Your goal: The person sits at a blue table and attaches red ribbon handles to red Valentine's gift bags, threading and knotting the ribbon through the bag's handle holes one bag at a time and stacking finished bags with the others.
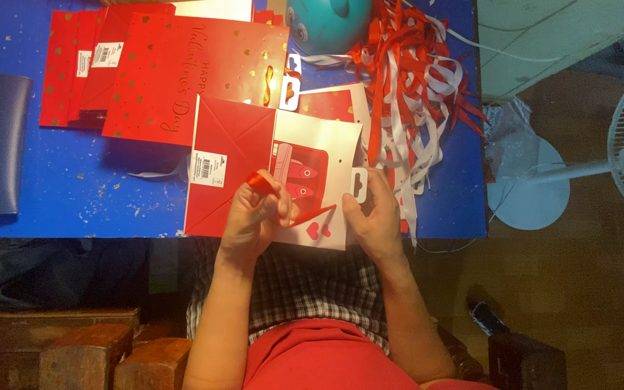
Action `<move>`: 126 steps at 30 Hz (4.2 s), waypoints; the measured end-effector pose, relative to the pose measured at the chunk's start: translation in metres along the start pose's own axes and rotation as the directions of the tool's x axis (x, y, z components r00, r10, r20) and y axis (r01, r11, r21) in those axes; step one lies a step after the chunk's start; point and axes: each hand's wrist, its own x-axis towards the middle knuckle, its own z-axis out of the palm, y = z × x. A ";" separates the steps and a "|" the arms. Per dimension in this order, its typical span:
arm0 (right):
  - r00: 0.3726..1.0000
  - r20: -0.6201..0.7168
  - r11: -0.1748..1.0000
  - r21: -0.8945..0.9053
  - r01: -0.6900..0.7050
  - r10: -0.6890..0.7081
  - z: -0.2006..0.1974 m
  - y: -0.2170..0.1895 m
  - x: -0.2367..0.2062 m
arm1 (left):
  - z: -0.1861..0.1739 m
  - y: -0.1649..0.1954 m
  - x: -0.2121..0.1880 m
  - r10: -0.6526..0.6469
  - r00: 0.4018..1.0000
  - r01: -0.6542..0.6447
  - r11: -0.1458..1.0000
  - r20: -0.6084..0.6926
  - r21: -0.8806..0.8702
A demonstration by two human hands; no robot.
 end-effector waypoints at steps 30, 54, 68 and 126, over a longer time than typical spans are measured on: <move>0.999 -0.050 0.999 0.048 0.013 -0.011 0.007 0.009 -0.001 | 0.102 0.075 -0.067 0.411 0.869 -0.452 0.886 0.274 0.106; 0.968 0.206 0.938 -0.282 0.201 -0.145 -0.010 -0.009 -0.005 | 0.069 0.027 0.043 -0.063 0.986 0.168 0.244 -0.157 0.955; 0.926 0.301 0.956 -0.112 0.271 -0.228 -0.022 -0.007 -0.003 | 0.061 0.014 0.047 0.008 0.986 0.153 0.334 -0.165 0.930; 0.972 0.005 0.965 -0.120 0.233 -0.234 0.021 0.044 0.011 | 0.047 -0.002 0.044 0.141 0.981 0.098 0.233 -0.133 0.968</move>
